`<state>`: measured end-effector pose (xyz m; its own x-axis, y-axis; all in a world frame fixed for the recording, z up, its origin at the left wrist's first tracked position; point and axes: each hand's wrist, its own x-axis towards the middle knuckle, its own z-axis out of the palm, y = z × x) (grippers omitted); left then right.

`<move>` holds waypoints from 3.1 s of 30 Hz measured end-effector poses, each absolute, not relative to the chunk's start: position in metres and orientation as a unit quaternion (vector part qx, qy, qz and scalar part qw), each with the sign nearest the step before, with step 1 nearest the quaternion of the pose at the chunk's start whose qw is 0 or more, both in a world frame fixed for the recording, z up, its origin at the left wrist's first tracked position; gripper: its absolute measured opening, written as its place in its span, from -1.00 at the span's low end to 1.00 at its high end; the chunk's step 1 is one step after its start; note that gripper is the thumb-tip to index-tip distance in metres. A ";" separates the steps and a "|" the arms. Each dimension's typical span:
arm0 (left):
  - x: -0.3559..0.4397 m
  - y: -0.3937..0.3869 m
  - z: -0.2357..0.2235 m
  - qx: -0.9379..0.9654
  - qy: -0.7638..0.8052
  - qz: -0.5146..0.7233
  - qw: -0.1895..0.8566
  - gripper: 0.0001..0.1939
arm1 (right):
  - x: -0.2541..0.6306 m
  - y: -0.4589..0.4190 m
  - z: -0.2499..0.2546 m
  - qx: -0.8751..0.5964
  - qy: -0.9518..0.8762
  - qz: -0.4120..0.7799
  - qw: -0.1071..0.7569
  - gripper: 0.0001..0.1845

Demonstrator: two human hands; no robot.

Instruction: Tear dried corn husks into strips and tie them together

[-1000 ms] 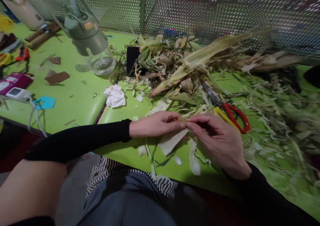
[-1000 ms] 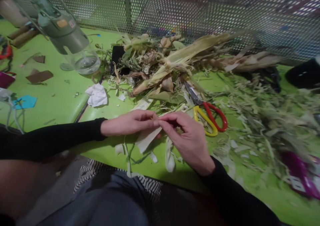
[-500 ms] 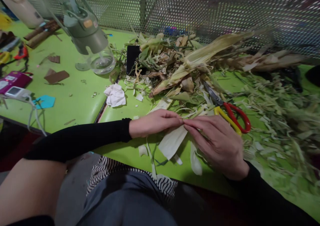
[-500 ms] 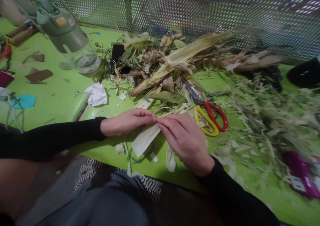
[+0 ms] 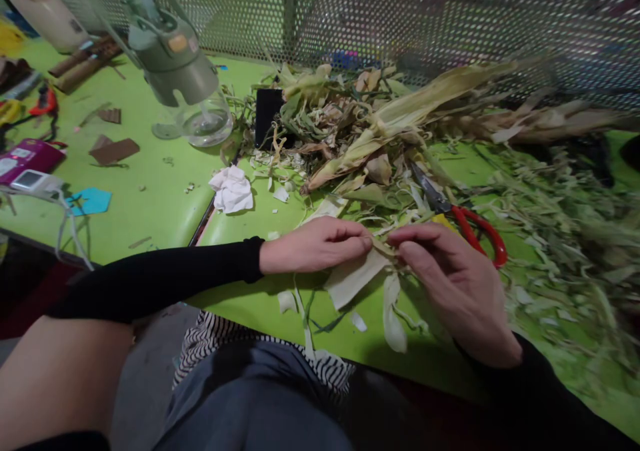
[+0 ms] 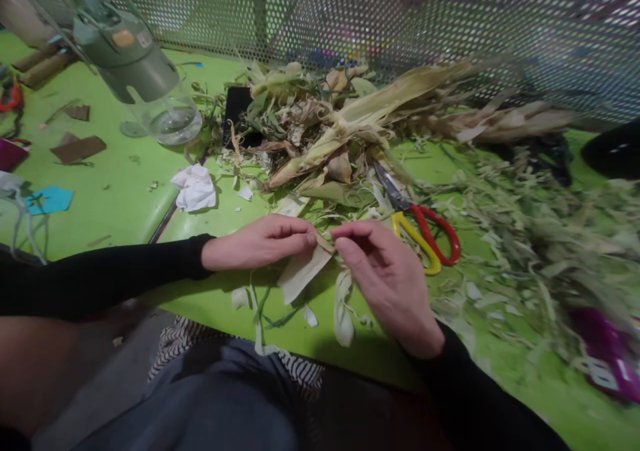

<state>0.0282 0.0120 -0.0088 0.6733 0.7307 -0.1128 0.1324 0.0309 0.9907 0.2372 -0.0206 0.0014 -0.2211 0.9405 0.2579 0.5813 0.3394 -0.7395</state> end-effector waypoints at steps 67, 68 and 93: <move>0.030 0.008 -0.018 0.606 0.292 0.349 0.653 -0.85 | 0.233 -0.032 -0.004 -0.427 -0.842 0.024 0.328 -0.93; 0.030 0.008 -0.017 0.599 0.295 0.350 0.657 -0.86 | 0.233 -0.031 -0.004 -0.432 -0.837 0.030 0.336 -0.92; 0.027 0.010 0.000 0.468 0.354 0.228 0.777 -0.92 | 0.234 -0.032 -0.002 -0.364 -0.876 -0.042 0.313 -0.74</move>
<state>0.0267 0.0102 0.0002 0.6454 0.6856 -0.3366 -0.0231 0.4580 0.8887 0.2341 -0.0322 -0.0016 -0.5386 0.6117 0.5794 0.6639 0.7315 -0.1552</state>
